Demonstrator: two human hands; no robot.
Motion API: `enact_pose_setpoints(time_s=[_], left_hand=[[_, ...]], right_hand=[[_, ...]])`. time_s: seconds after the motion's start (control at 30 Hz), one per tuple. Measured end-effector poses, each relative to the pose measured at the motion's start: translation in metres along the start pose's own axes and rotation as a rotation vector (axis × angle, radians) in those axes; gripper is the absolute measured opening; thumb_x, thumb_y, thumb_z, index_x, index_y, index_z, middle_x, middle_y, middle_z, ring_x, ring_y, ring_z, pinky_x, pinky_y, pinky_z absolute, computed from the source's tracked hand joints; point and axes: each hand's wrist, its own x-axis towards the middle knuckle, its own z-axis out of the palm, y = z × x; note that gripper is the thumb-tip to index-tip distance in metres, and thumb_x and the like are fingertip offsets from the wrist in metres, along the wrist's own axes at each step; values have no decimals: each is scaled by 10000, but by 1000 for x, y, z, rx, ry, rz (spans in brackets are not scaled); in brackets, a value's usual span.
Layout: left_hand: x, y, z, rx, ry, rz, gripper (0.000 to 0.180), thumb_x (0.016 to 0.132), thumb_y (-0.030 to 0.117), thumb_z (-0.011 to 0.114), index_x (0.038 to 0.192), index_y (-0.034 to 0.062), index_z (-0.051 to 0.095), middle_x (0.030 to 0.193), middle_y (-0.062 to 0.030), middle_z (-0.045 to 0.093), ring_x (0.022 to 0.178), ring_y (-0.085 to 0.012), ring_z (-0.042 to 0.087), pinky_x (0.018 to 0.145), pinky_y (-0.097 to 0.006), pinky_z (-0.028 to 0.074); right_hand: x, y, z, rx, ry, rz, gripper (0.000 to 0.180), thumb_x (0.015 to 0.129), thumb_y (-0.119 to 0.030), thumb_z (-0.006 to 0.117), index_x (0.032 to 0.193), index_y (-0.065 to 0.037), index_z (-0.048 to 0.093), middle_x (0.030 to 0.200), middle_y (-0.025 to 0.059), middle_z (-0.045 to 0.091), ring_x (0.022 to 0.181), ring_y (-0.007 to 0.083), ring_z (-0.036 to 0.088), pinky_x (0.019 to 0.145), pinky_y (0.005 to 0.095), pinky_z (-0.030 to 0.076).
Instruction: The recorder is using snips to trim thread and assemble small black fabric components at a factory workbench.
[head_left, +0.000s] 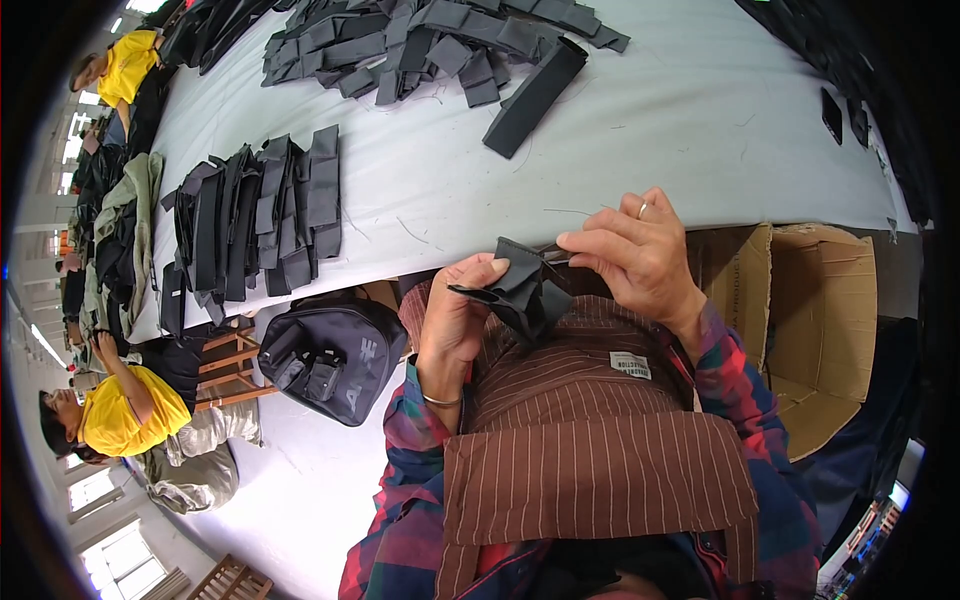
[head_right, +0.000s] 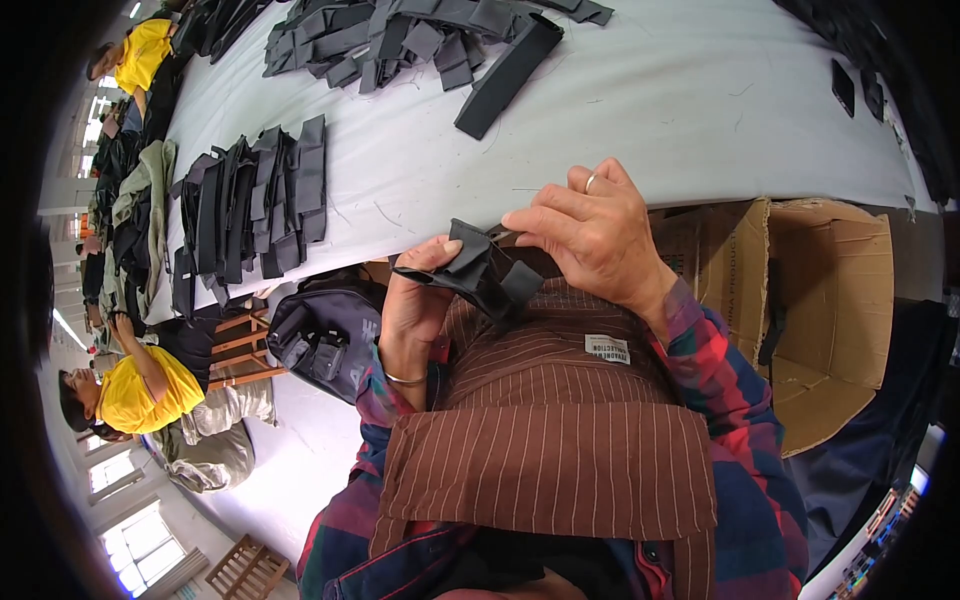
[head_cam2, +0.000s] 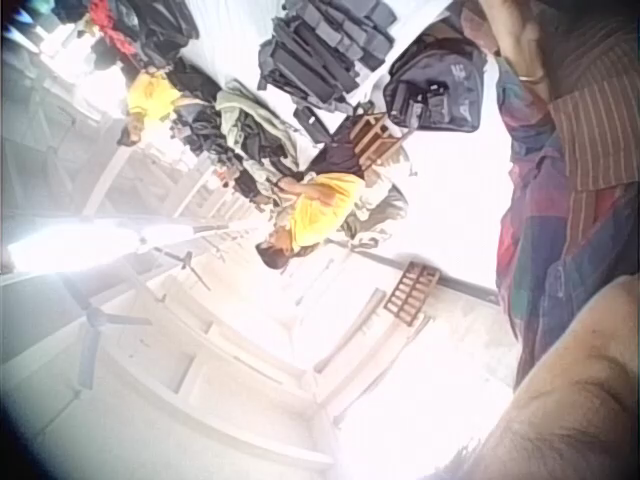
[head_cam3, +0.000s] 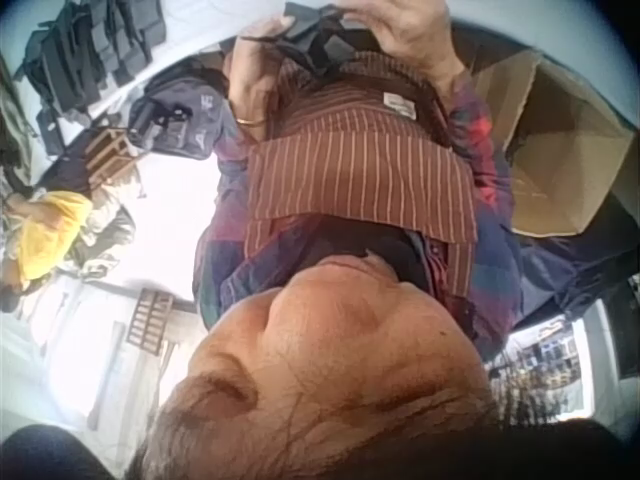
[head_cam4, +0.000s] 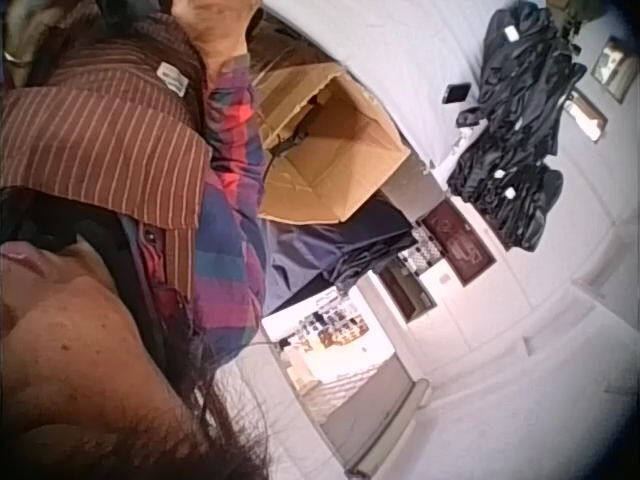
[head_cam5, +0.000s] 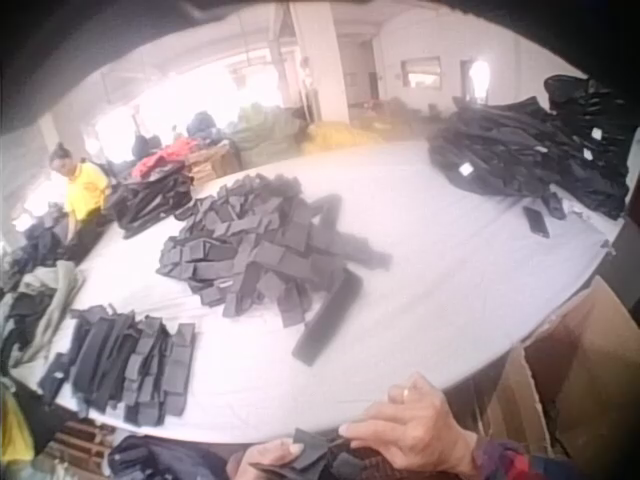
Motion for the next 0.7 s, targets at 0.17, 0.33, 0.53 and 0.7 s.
enact_pose_setpoints(time_s=[0.17, 0.33, 0.53, 0.7], left_hand=[[0, 0, -1, -3, -6, -3, 169, 876, 159, 605, 936, 5, 642, 861, -34, 662, 765, -111, 610, 732, -249, 474], [-2, 0, 2, -19, -10, 4, 177, 881, 156, 599, 949, -2, 641, 862, -39, 662, 772, -109, 611, 728, -251, 479], [-36, 18, 43, 198, 3, 350, 151, 859, -5, 598, 1009, -15, 602, 938, -58, 652, 863, -96, 606, 787, -233, 473], [-12, 9, 31, 503, 34, 662, 240, 752, -119, 584, 954, 7, 553, 911, 6, 565, 868, -62, 530, 800, -198, 421]], right_hand=[[-1, -2, 0, -48, 10, -26, 213, 676, -189, 759, 881, -201, 700, 735, -78, 584, 631, 167, 449, 648, 305, 331], [-2, -3, 0, -30, 20, -44, 281, 631, -128, 779, 895, -200, 715, 765, -71, 610, 619, 174, 435, 640, 320, 312], [-1, -17, -15, 914, 69, 550, 84, 836, -20, 665, 920, -15, 676, 840, 34, 655, 798, 102, 591, 751, 240, 454], [3, -17, -8, 918, 92, 690, 128, 839, -45, 675, 954, 10, 661, 897, 58, 670, 849, 106, 606, 779, 228, 472]])
